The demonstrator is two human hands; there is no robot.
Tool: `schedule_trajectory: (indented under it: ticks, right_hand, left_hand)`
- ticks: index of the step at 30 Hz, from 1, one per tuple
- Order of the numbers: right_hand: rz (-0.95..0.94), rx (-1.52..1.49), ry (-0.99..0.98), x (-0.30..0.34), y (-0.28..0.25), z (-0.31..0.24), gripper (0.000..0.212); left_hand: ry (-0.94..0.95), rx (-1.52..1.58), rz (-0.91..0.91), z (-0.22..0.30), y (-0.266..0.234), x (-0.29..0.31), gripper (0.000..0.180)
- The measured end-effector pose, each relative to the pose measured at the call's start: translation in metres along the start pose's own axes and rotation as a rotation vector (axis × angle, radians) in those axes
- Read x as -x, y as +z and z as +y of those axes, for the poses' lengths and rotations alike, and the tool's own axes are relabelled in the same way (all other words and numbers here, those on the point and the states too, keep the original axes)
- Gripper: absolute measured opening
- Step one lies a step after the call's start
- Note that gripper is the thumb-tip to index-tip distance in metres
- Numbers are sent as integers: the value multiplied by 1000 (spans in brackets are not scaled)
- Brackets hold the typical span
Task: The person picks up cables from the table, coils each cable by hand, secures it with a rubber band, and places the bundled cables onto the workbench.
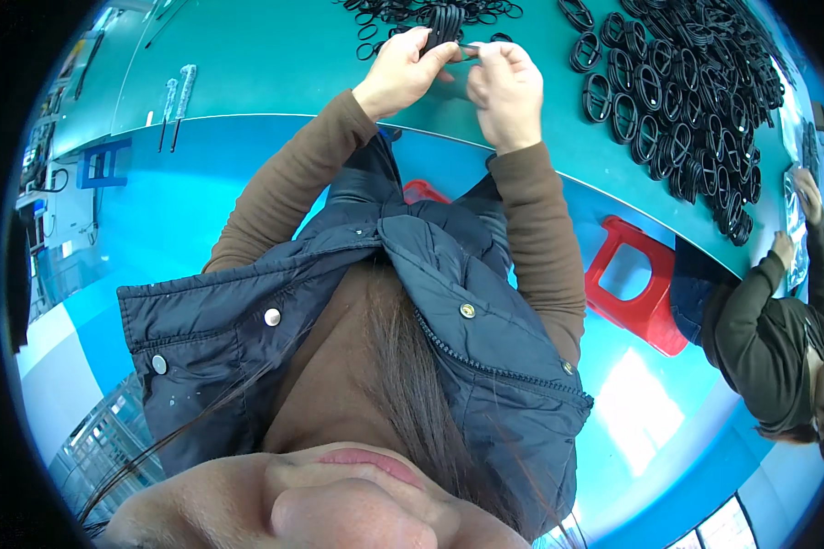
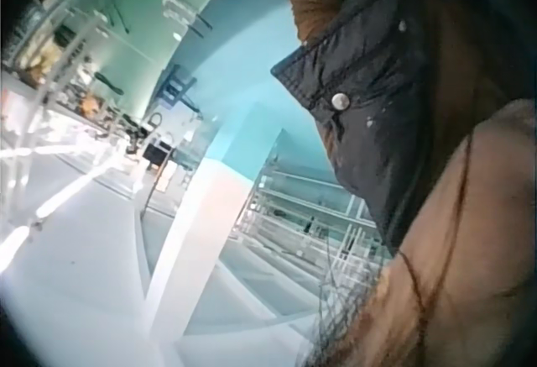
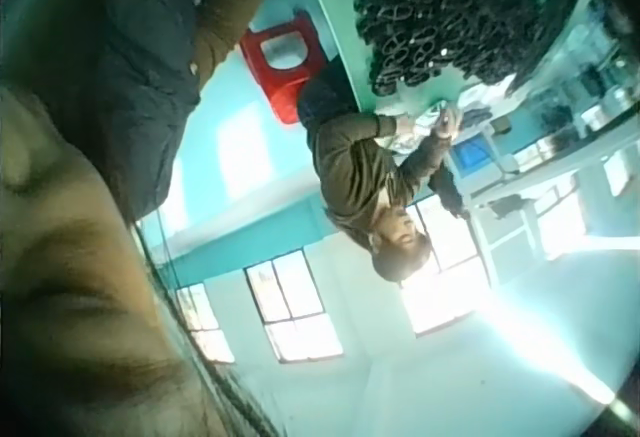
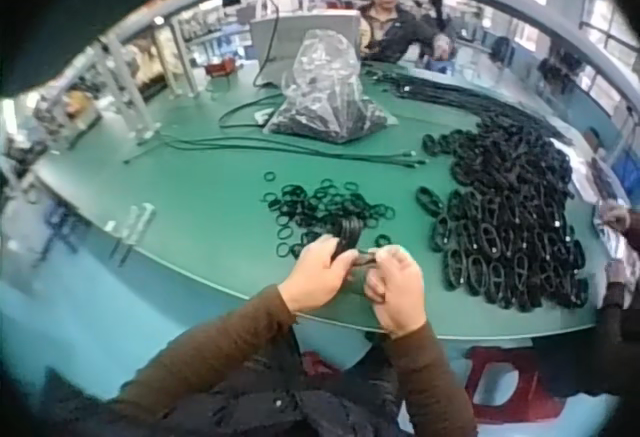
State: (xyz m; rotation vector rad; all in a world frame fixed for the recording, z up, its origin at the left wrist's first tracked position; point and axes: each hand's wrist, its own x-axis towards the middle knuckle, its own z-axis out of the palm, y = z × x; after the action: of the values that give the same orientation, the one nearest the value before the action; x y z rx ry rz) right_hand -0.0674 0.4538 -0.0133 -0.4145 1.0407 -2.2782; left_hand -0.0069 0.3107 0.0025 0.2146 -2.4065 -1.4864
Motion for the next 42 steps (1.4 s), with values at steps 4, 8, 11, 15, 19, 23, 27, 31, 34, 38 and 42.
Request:
schedule_trajectory:
  ticks: [4,8,11,15,19,23,27,31,34,38,42]
  right_hand:
    - [-129,-274,353,25,8,-14,17]
    - [-363,407,467,25,-16,-30,21]
    - [-466,955,73,30,-14,-34,24]
    - [-248,1299,-34,32,-2,-68,37]
    - [-316,1562,-372,13,7,-78,55]
    - [-609,1844,-183,3,32,-74,50]
    - [-678,1343,363,-22,37,-96,49]
    - [-482,430,345,8,3,-72,61]
    - [-468,297,530,28,-32,-62,53]
    - [-194,517,304,24,-25,-52,43]
    - [-300,703,80,5,24,-59,36]
  left_hand:
    - [-63,182,-108,-3,-6,1,25]
    - [22,55,-237,2,-12,14,20]
    - [-64,144,-323,4,-13,23,20]
    - [-73,251,-285,1,-24,23,20]
    - [135,-96,-394,2,-21,26,17]
    - [423,-198,-457,2,-11,24,14]
    - [101,332,-565,25,-27,28,14]
    - [24,1022,-387,15,-43,29,20]
    - [17,1067,-382,3,-55,25,21]
    - [-24,990,-459,12,-51,30,22]
    - [-142,839,-551,19,-35,36,23]
